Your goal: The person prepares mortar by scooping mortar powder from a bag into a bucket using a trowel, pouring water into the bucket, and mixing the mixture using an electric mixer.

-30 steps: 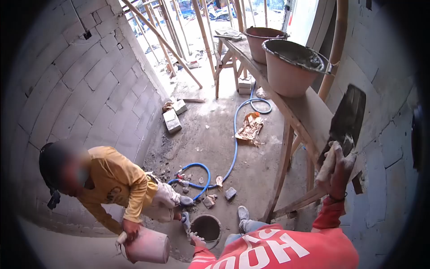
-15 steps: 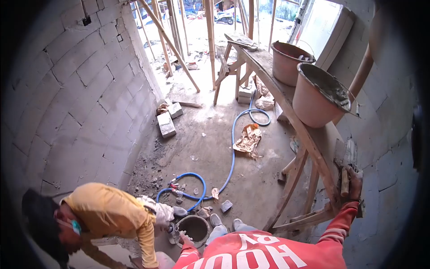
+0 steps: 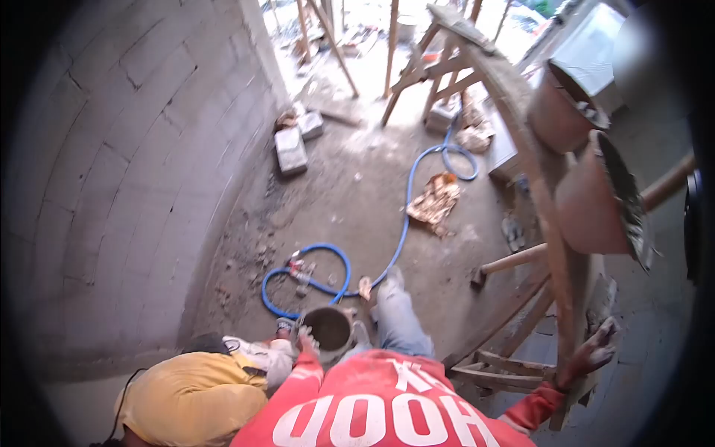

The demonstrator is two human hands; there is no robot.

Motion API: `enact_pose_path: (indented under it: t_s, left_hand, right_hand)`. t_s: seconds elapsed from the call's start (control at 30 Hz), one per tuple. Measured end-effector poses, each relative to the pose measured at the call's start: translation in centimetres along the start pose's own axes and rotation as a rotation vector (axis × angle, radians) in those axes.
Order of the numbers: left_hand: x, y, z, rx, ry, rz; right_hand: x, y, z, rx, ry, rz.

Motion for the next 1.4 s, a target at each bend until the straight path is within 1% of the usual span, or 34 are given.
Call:
enact_pose_path:
  t_s: [0.03, 0.07, 0.1, 0.13, 0.17, 0.2, 0.23, 0.27, 0.3, 0.33, 0.37, 0.4, 0.43, 0.47, 0.5, 0.53, 0.57, 0.6, 0.63, 0.7, 0.73, 0.77, 0.8, 0.83, 0.9, 0.93, 0.97, 1.03, 1.1, 1.17, 1.27, 1.3, 1.33, 1.4]
  left_hand:
    - [1.7, 0.9, -0.1, 0.007, 0.012, -0.004]
    - [1.9, 1.6, 1.6, -0.013, -0.015, 0.014]
    - [2.1, 2.4, 3.4, -0.033, -0.041, 0.032]
    - [2.8, 3.2, 4.3, -0.036, 0.001, 0.012]
    - [3.8, 4.4, 5.1, -0.049, 0.048, -0.009]
    - [4.5, 5.2, 6.0, -0.072, 0.049, 0.004]
    - [5.3, 5.9, 5.7, -0.043, -0.163, 0.121]
    - [6.5, 7.2, 5.6, -0.108, -0.163, 0.084]
    - [6.8, 8.1, 5.4, -0.174, -0.164, 0.043]
    - [7.8, 10.0, 5.7, -0.126, -0.154, 0.000]
    - [8.4, 11.9, 6.4, -0.076, -0.145, -0.044]
    - [9.2, 13.7, 7.1, -0.024, -0.135, -0.084]
    - [10.0, 15.1, 7.8, 0.027, -0.128, -0.115]
    - [11.1, 15.8, 8.3, 0.080, -0.126, -0.129]
    - [11.9, 16.0, 7.4, 0.137, -0.134, -0.136]
    - [12.6, 17.4, 7.5, 0.184, -0.143, -0.151]
    - [14.8, 20.2, 7.3, 0.214, -0.096, -0.196]
    - [16.5, 22.3, 6.7, 0.253, -0.055, -0.242]
    - [17.5, 23.6, 5.3, 0.299, -0.019, -0.293]
    - [18.8, 26.4, 4.7, 0.333, -0.145, -0.276]
    - [19.7, 28.4, 4.5, 0.342, -0.203, -0.266]
    - [20.1, 30.2, 4.1, 0.377, -0.236, -0.262]
    - [20.6, 31.4, 3.5, 0.414, -0.267, -0.255]
    - [21.4, 32.5, 3.2, 0.449, -0.293, -0.245]
    - [23.6, 36.3, 3.3, 0.413, -0.292, -0.287]
    - [24.7, 38.7, 3.9, 0.404, -0.300, -0.295]
    - [25.6, 41.0, 4.6, 0.398, -0.311, -0.300]
    - [27.5, 46.0, 6.1, 0.392, -0.332, -0.315]
    - [30.1, 51.6, 8.7, 0.376, -0.342, -0.332]
    - [33.5, 56.8, 10.9, 0.361, -0.350, -0.341]
    - [39.4, 63.4, 13.6, 0.346, -0.350, -0.322]
    - [41.6, 65.1, 13.8, 0.344, -0.351, -0.297]
    - [43.9, 67.2, 14.3, 0.336, -0.349, -0.286]
    - [48.3, 70.7, 15.3, 0.329, -0.337, -0.262]
  right_hand:
    - [-0.6, 3.9, -3.5, -0.151, 0.054, 0.135]
    - [-1.2, 7.7, -7.3, -0.299, 0.127, 0.259]
    - [-3.3, 12.4, -11.3, -0.479, 0.173, 0.256]
    - [-5.4, 16.9, -15.6, -0.660, 0.215, 0.240]
    - [-4.1, 20.7, -20.2, -0.837, 0.349, 0.063]
    - [1.1, 23.9, -26.2, -0.967, 0.388, -0.107]
    - [9.8, 26.8, -33.3, -1.039, 0.116, -0.215]
    - [18.3, 29.5, -40.3, -1.066, -0.165, -0.317]
    - [16.5, 31.3, -42.3, -1.211, -0.145, -0.464]
    - [28.1, 33.0, -51.3, -1.504, 0.183, -0.579]
    - [26.2, 34.4, -51.9, -1.562, -0.039, -0.643]
    - [26.5, 36.2, -53.4, -1.646, 0.003, -0.693]
    - [26.8, 38.3, -54.3, -1.730, 0.153, -0.737]
    - [25.2, 40.4, -53.8, -1.798, 0.290, -0.778]
    - [24.5, 43.0, -53.8, -1.864, 0.378, -0.802]
    - [23.1, 48.0, -53.8, -1.890, 0.347, -0.754]
    - [20.4, 54.0, -53.4, -1.890, 0.199, -0.636]
    - [16.2, 61.0, -52.2, -1.786, -0.175, -0.467]
    - [12.2, 66.6, -50.7, -1.704, -0.073, -0.316]
    - [2.4, 77.2, -46.3, -1.524, 0.498, 0.171]
    - [-3.0, 81.2, -43.5, -1.481, 0.659, 0.364]
    - [-9.3, 84.1, -39.8, -1.503, 0.696, 0.481]
    - [-14.3, 86.7, -36.5, -1.485, 0.451, 0.508]
    - [-15.8, 89.5, -36.0, -1.481, 0.721, 0.497]
    - [-18.0, 94.7, -36.6, -1.503, 0.709, 0.506]
    - [-20.0, 96.6, -35.7, -1.480, 0.656, 0.532]
    - [-19.9, 98.8, -37.1, -1.520, 0.652, 0.518]
    - [-19.3, 103.2, -39.8, -1.549, 0.540, 0.440]
    - [-16.4, 107.5, -44.0, -1.539, 0.627, 0.325]
    - [-14.5, 111.8, -46.4, -1.452, 0.350, 0.133]
    - [-18.2, 118.4, -44.7, -1.456, 0.347, -0.089]
    - [-17.8, 121.3, -45.5, -1.479, 0.261, -0.089]
    - [-18.3, 126.2, -46.6, -1.486, 0.177, -0.073]
    - [-26.6, 132.2, -40.3, -1.292, 0.040, -0.073]
Point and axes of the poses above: each hand's wrist, its own z-axis towards the middle knuckle, its own y-axis out of the palm, x = y × z, the point moved 9 cm from there along z, towards the middle knuckle, and after that the axes turned 15 degrees about x, right-handed, at the moved point
